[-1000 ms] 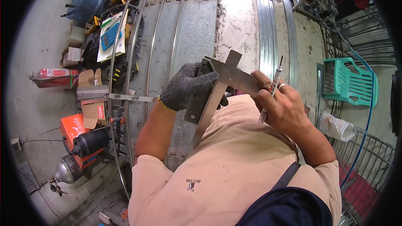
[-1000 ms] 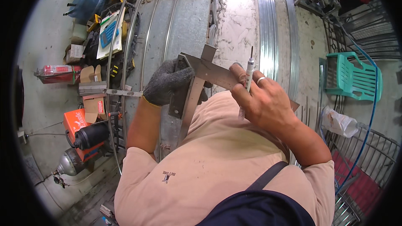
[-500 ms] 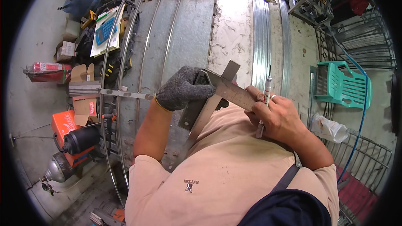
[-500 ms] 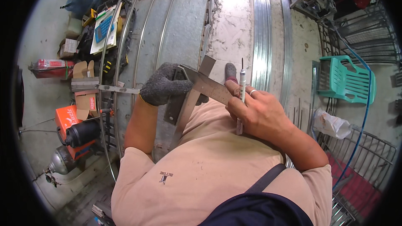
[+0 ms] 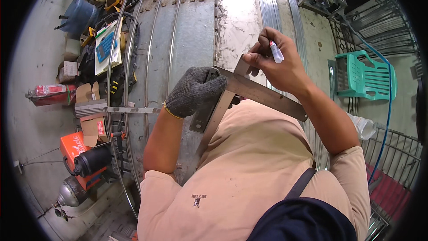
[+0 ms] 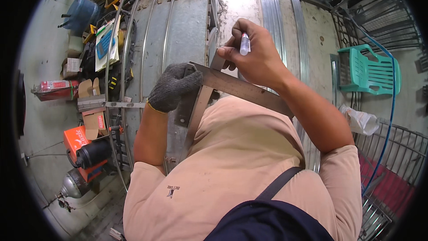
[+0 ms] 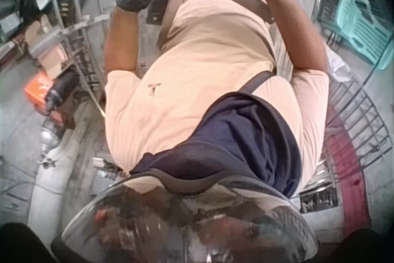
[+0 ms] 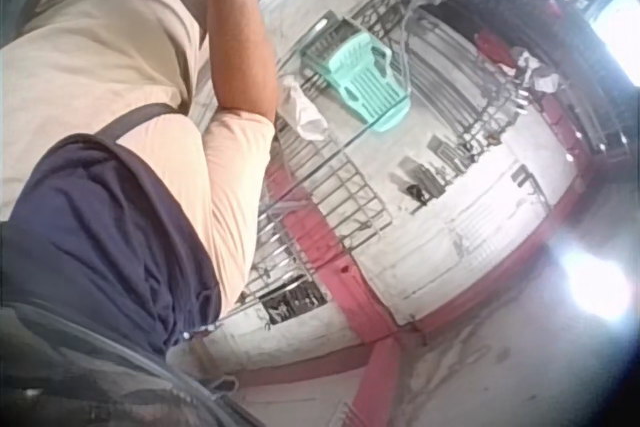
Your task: Measuring a metal piece with a square and marking it, then using an angle grinder to smooth the surface of a metal frame.
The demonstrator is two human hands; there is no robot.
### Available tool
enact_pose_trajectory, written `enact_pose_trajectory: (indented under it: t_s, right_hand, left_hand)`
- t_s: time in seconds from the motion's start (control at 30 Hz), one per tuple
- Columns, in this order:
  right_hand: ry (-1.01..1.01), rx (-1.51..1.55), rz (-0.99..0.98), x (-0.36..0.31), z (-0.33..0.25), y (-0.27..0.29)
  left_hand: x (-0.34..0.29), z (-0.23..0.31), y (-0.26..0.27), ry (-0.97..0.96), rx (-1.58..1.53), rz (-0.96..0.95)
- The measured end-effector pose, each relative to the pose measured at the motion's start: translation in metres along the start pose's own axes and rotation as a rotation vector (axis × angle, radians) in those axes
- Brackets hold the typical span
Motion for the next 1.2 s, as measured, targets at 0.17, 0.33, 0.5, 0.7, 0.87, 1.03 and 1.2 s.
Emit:
enact_pose_trajectory:
  t_s: [0.17,0.33,0.5,0.7,0.87,1.03,1.2]
  right_hand:
    - [0.014,-0.013,-0.024,0.005,0.000,0.000]
    - [0.040,-0.025,-0.018,0.011,-0.013,0.001]
    - [0.065,-0.070,-0.047,0.014,-0.009,0.005]
    - [0.038,-0.111,-0.045,0.012,-0.008,0.010]
    - [0.350,-0.430,0.083,-0.007,-0.014,0.023]
    - [0.485,-0.355,0.136,-0.036,-0.019,0.045]
    - [0.764,-0.182,0.016,-0.062,-0.006,0.044]
  left_hand:
    - [0.001,-0.010,0.008,-0.035,0.106,0.073]
    - [0.002,-0.009,0.008,-0.018,0.029,0.089]
    - [0.004,-0.004,0.002,0.006,0.019,0.117]
    - [0.007,0.007,-0.004,0.005,0.042,0.091]
    - [0.005,0.006,-0.008,0.045,-0.049,0.117]
    - [0.005,0.014,-0.011,0.014,-0.148,0.033]
    - [0.012,0.002,0.001,0.021,-0.002,0.016]
Point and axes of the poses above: each hand's wrist, its own x-axis towards the middle knuckle, its own y-axis out of the back of the hand, z = x × y, the point moved 1 cm from there along x, towards the middle knuckle, and after that the axes turned 11 degrees about z, right-handed, at the moved point
